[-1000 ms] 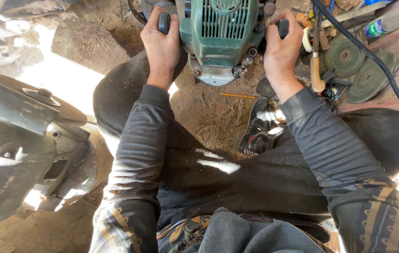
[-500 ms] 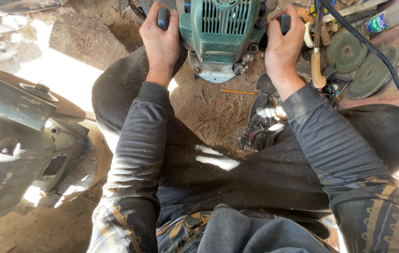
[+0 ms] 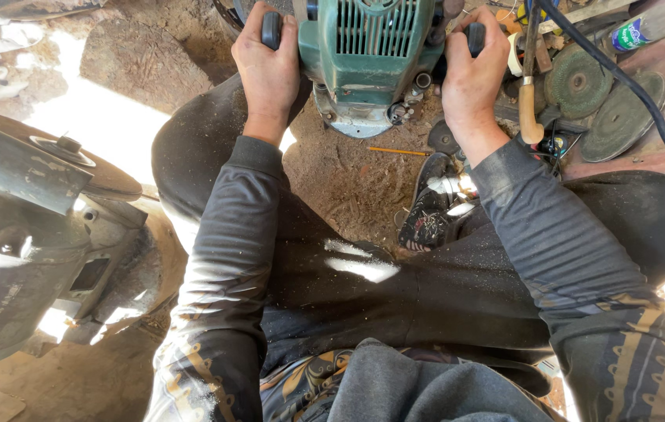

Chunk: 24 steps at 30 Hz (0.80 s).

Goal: The person sits on the floor and uses a handheld electric router to shape a wooden plank. They guide the tool along the length of the wood, creating a groove while sawdust accumulates around the work area.

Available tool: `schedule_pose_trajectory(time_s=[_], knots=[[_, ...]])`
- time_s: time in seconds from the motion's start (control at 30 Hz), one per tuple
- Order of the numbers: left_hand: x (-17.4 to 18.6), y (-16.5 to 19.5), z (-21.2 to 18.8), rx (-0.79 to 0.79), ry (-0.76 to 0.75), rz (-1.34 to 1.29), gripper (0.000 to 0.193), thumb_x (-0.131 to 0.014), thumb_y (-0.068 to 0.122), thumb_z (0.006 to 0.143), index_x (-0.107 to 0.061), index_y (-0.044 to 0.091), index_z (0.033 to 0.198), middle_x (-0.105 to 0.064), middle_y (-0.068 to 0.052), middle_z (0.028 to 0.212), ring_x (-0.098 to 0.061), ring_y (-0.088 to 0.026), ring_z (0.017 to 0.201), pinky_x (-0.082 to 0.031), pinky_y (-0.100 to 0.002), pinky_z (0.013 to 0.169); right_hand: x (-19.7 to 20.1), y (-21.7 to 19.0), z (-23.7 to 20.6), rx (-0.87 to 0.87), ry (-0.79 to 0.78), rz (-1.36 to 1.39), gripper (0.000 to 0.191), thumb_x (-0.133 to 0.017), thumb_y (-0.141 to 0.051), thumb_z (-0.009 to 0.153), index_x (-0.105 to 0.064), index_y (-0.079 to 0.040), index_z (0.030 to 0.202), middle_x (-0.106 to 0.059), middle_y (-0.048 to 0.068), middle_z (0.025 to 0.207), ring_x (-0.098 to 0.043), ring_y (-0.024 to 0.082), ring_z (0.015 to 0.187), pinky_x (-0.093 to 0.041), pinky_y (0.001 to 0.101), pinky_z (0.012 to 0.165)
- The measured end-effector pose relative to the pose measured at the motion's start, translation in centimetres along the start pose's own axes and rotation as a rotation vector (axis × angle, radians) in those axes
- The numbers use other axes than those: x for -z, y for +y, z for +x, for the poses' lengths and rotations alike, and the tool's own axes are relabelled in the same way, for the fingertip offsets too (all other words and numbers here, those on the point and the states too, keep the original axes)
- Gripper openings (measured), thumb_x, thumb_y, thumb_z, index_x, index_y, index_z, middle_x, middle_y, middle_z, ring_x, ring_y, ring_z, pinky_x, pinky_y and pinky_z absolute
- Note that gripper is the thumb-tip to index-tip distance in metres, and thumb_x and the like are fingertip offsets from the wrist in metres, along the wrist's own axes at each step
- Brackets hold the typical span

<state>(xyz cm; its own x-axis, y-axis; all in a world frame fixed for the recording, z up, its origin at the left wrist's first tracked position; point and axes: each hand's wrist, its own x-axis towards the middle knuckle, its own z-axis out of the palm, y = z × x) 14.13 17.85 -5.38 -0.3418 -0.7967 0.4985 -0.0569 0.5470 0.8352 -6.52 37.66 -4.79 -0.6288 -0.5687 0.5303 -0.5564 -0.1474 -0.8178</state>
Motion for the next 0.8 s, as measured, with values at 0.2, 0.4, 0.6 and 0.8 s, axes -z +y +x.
schedule_pose_trajectory(time_s=[0.2,0.4,0.6,0.8], knots=[[-0.1,0.0,-0.3,-0.011,0.015,0.005,0.02,-0.069,0.017,0.1,-0.059,0.002,0.092,-0.049,-0.001,0.067,-0.044,-0.01,0.063,-0.043,-0.031,0.059,0.2,0.2,-0.4,-0.001,-0.012,0.05,0.014,-0.056,-0.005,0.1,-0.048,0.0,0.089,-0.045,0.004,0.079,-0.041,0.013,0.076,-0.034,0.035,0.07],[-0.1,-0.1,-0.5,-0.013,0.007,-0.003,0.021,-0.068,0.017,0.101,-0.057,0.002,0.091,-0.048,-0.002,0.068,-0.044,-0.011,0.064,-0.043,-0.031,0.06,0.2,-0.3,-0.3,-0.002,0.006,-0.009,0.012,-0.057,-0.005,0.098,-0.05,0.0,0.09,-0.048,0.004,0.077,-0.044,0.013,0.075,-0.036,0.0338,0.068],[1.2,0.4,-0.9,-0.076,0.041,0.012,0.026,-0.071,0.019,0.1,-0.054,0.002,0.089,-0.049,-0.003,0.069,-0.045,-0.013,0.064,-0.043,-0.032,0.06,-0.1,-2.1,-1.5,-0.072,0.006,-0.054,0.013,-0.058,-0.007,0.097,-0.05,0.001,0.091,-0.045,0.007,0.075,-0.044,0.014,0.073,-0.036,0.0347,0.067],[0.8,0.0,-1.6,0.0,0.028,0.017,0.028,-0.07,0.02,0.101,-0.053,0.003,0.087,-0.049,-0.002,0.068,-0.045,-0.012,0.062,-0.04,-0.031,0.057,0.3,-1.5,-0.7,0.045,-0.02,-0.051,0.009,-0.057,-0.005,0.1,-0.053,0.002,0.096,-0.052,0.008,0.083,-0.05,0.016,0.081,-0.041,0.034,0.076]])
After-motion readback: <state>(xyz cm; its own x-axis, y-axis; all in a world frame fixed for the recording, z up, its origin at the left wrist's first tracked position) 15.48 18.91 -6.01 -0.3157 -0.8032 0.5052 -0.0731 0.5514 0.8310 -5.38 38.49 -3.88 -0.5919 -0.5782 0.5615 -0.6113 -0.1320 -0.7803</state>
